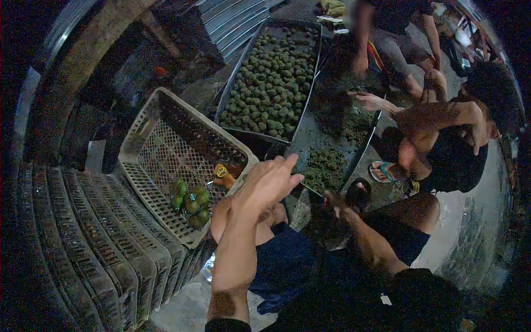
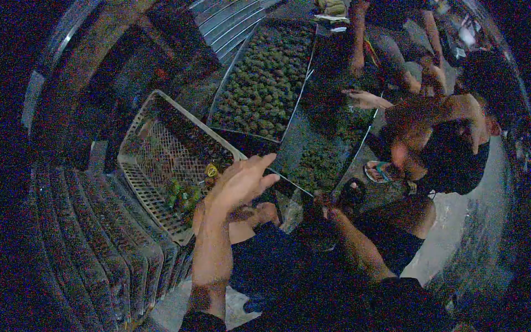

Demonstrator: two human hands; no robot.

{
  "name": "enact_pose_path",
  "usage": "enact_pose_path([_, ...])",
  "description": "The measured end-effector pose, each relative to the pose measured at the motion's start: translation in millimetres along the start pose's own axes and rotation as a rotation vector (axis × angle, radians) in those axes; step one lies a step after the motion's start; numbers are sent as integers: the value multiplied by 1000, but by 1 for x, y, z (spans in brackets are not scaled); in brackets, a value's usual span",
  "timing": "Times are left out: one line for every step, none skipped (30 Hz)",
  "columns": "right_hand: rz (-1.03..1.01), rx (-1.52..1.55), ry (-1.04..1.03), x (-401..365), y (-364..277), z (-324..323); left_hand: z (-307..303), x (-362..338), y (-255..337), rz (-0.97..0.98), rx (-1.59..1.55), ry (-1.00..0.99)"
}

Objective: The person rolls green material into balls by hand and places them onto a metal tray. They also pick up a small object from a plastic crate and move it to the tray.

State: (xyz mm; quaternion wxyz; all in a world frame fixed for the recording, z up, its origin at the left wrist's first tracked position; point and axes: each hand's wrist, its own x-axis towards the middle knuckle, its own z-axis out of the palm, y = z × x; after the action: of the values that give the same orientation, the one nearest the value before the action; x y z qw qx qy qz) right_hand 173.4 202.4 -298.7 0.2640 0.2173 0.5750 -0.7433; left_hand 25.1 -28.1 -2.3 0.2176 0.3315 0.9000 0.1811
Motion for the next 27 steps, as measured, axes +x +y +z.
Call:
enact_pose_path([-47,-23,-42,16,2,1,-2,1,2,5,6,-17])
enact_pose_path([-10,54,-57,28,-8,3,-2,2,4,12,13,-36])
enact_pose_path([74,226,-46,39,-30,5,0,2,4,14,10,-43])
enact_pose_path([111,398,-18,48,-56,6,3,1,2,48,2,2])
enact_pose_path([83,531,23,57,-84,8,5,1,1,80,-7,44])
enact_pose_path([-20,569,95,64,-114,10,2,1,2,82,-12,38])
enact_pose_path([-127,600,162,71,-145,11,-5,0,5,53,-12,8])
enact_pose_path([-118,602,170,81,-158,0,-11,-2,7,25,-14,-25])
enact_pose_path([-153,262,183,89,-166,-15,-13,-2,6,26,-21,-36])
enact_pose_path([-185,-80,191,91,-168,-29,-14,-2,4,15,-29,-39])
enact_pose_path([-177,-76,197,106,-146,-54,-16,-2,1,5,-35,-41])
enact_pose_path([-170,-577,210,134,-107,-88,-19,-1,0,6,-40,-49])
enact_pose_path([-156,-1079,208,151,-83,-109,-22,-1,-2,2,-49,-44])
enact_pose_path([-148,-1077,203,148,-75,-109,-23,0,-5,-4,-58,-41])
enact_pose_path([-85,-1198,265,141,-62,-107,-22,1,-10,-8,-60,-51])
enact_pose_path([-50,-1254,291,137,-51,-105,-20,3,-15,41,-56,-18])
enact_pose_path([-12,-1311,316,134,-39,-105,-19,4,-19,90,-52,9])
enact_pose_path([-154,-1268,308,134,-25,-109,-20,4,-20,86,-52,-6])
enact_pose_path([-297,-1219,305,139,-14,-113,-23,4,-20,90,-51,0])
enact_pose_path([-289,-1206,303,151,0,-119,-26,5,-20,95,-51,5])
enact_pose_path([-410,-1385,391,161,10,-122,-27,7,-20,93,-49,-8])
enact_pose_path([-473,-1471,431,174,14,-126,-29,8,-20,52,-58,-75])
enact_pose_path([-534,-1556,478,184,12,-128,-29,11,-20,13,-64,-140])
enact_pose_path([-228,-1544,387,197,-5,-124,-30,14,-21,13,-58,-151])
enact_pose_path([74,-1511,291,199,-19,-121,-30,17,-22,19,-28,-145])
enact_pose_path([80,-1504,291,182,-39,-118,-29,18,-22,26,-2,-139])
enact_pose_path([-15,-1430,315,158,-70,-115,-29,18,-24,29,1,-142])
